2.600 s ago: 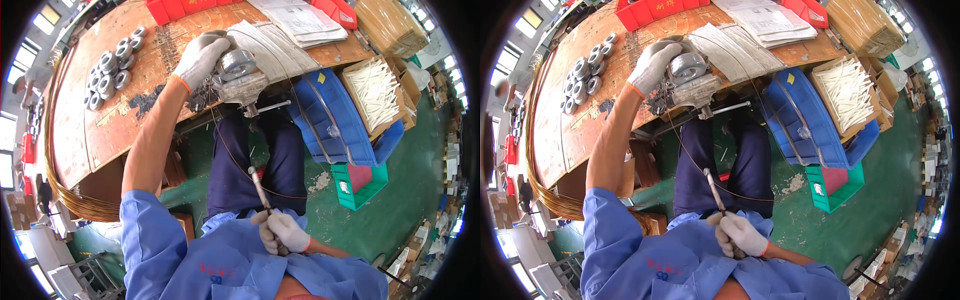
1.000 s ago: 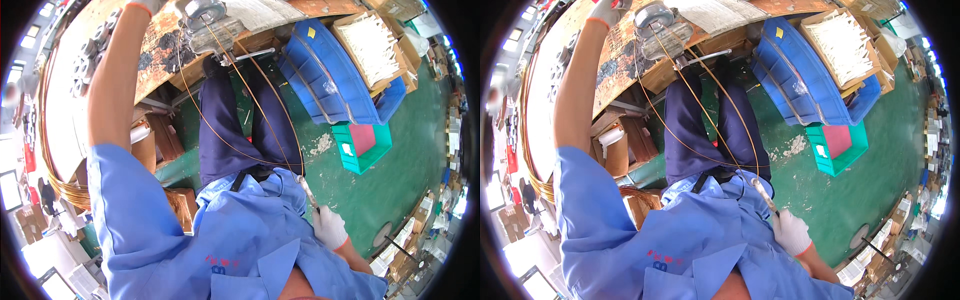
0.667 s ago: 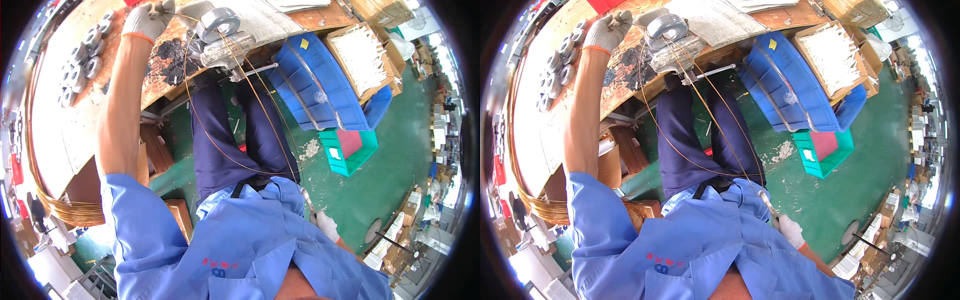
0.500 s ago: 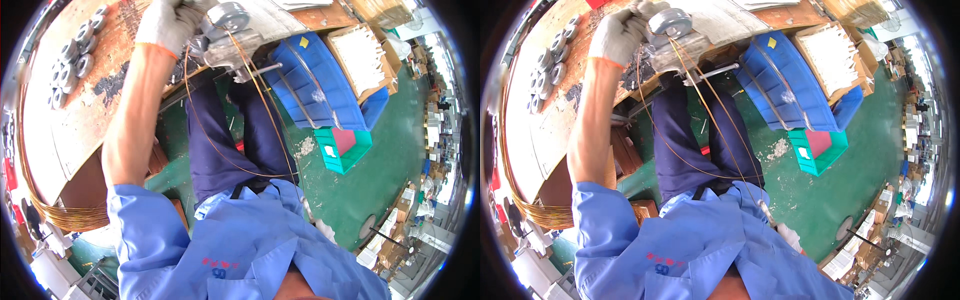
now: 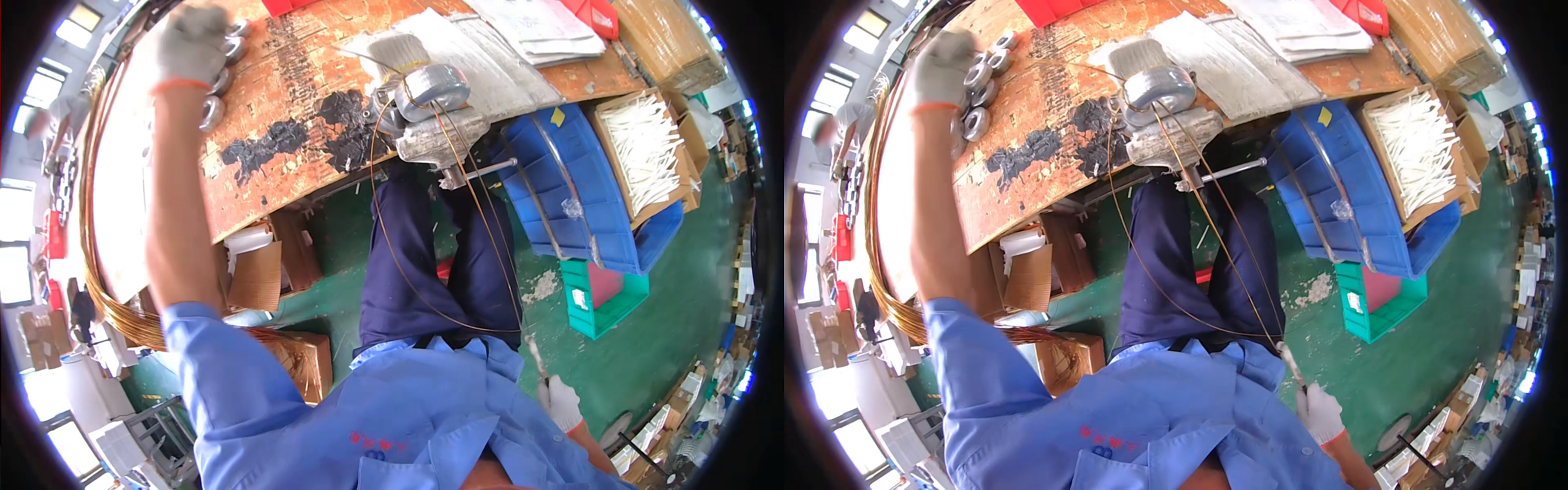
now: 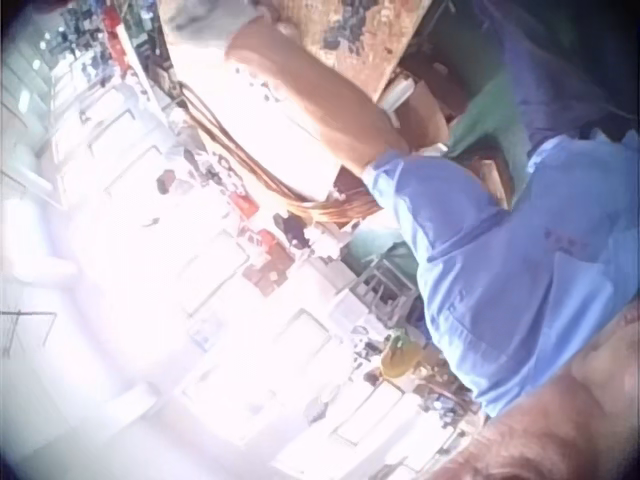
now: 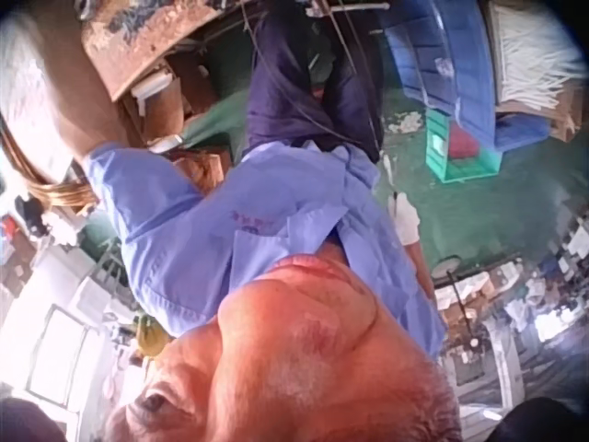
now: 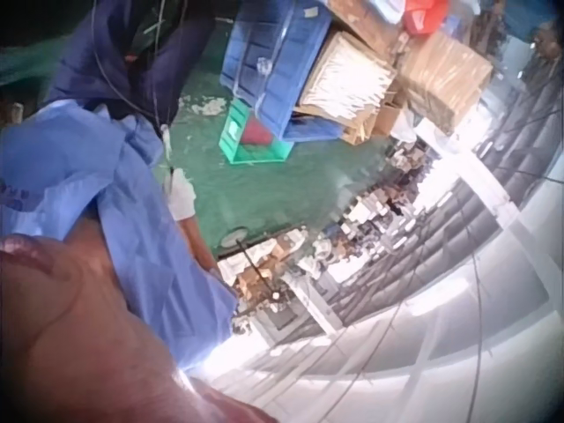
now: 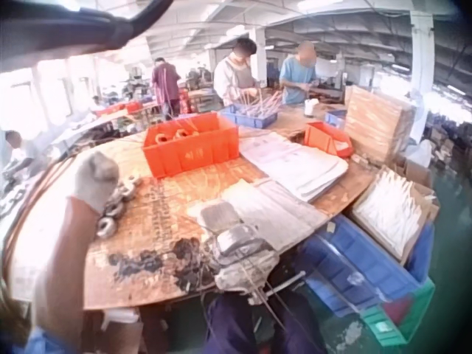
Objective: Winding copper wire onto a metal core held in a vise using a guiding tool.
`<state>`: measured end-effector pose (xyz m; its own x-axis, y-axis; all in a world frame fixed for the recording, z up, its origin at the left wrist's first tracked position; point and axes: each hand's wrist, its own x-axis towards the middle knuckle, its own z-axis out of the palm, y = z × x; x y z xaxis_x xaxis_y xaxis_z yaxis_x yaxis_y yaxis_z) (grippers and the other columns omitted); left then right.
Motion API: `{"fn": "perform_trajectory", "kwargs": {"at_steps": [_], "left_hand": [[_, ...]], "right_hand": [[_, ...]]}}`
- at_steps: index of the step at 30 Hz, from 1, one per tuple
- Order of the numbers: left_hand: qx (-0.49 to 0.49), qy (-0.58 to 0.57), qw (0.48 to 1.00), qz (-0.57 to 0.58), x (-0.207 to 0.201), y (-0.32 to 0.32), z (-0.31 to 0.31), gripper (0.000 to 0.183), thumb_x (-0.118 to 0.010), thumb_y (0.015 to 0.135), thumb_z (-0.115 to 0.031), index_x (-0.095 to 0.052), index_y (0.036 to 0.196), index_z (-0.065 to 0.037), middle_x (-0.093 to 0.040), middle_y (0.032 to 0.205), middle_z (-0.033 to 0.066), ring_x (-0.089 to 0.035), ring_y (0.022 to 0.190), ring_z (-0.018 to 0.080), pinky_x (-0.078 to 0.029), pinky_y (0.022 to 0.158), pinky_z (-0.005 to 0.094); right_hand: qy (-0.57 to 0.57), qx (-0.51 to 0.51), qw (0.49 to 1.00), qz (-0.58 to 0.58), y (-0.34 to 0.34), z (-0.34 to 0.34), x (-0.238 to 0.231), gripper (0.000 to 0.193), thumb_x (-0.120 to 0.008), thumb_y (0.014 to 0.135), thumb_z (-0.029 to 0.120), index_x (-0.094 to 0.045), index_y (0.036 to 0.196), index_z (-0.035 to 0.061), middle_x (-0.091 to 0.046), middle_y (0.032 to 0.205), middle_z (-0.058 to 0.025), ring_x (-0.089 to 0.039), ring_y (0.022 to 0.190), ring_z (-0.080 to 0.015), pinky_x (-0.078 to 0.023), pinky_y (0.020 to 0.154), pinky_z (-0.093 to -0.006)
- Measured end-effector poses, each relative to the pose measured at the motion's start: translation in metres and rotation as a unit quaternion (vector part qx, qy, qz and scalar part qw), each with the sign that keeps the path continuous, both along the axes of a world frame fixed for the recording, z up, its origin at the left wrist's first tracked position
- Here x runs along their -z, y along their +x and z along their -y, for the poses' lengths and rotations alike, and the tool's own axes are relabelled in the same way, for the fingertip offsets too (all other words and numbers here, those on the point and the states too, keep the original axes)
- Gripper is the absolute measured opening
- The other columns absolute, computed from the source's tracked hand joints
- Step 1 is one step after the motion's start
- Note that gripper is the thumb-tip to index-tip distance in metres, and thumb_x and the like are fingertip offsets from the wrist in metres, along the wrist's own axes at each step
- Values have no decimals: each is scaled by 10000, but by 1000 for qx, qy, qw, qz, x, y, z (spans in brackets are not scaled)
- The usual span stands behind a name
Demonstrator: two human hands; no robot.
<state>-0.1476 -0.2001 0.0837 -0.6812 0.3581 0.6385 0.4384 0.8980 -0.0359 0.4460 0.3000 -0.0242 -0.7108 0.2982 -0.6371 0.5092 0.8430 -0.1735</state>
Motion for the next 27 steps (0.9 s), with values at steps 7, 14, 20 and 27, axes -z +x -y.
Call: {"fn": "perform_trajectory", "kwargs": {"at_steps": [7, 14, 20, 27], "left_hand": [[116, 601, 779, 133, -118, -26, 20, 195, -499, 1004, -15, -558, 818, -10, -579, 714, 61, -577, 647, 195, -536, 634, 342], [253, 845, 377, 284, -48, -66, 6, 223, -422, 1085, -24, -524, 888, -45, -553, 654, 42, -544, 519, 158, -556, 528, 337], [220, 856, 361, 298, -43, -52, 11, 252, -451, 1110, -128, -537, 888, -46, -570, 685, 53, -563, 555, 187, -557, 558, 355], [240, 847, 368, 300, -24, -107, 74, 255, -420, 1087, -84, -500, 857, -9, -532, 715, 92, -580, 652, 250, -572, 677, 423]], "right_hand": [[32, -45, 954, 295, 52, -51, 47, 508, -509, 1046, 418, -545, 1309, -14, -710, 1018, -315, -692, 979, -519, -560, 801, -582], [60, 184, 980, 54, 213, -137, 57, 532, -528, 1061, 367, -527, 1480, 39, -747, 965, -247, -701, 801, -489, -576, 749, -551], [7, -187, 862, -471, -102, -29, 13, 299, -676, 795, -35, -667, 1081, 49, -681, 1047, -155, -663, 811, -312, -520, 652, -425], [-621, 80, 778, -46, -107, 71, -34, 189, -512, 1051, 108, -649, 1102, -13, -695, 960, -96, -664, 808, -124, -549, 768, -296]]}}
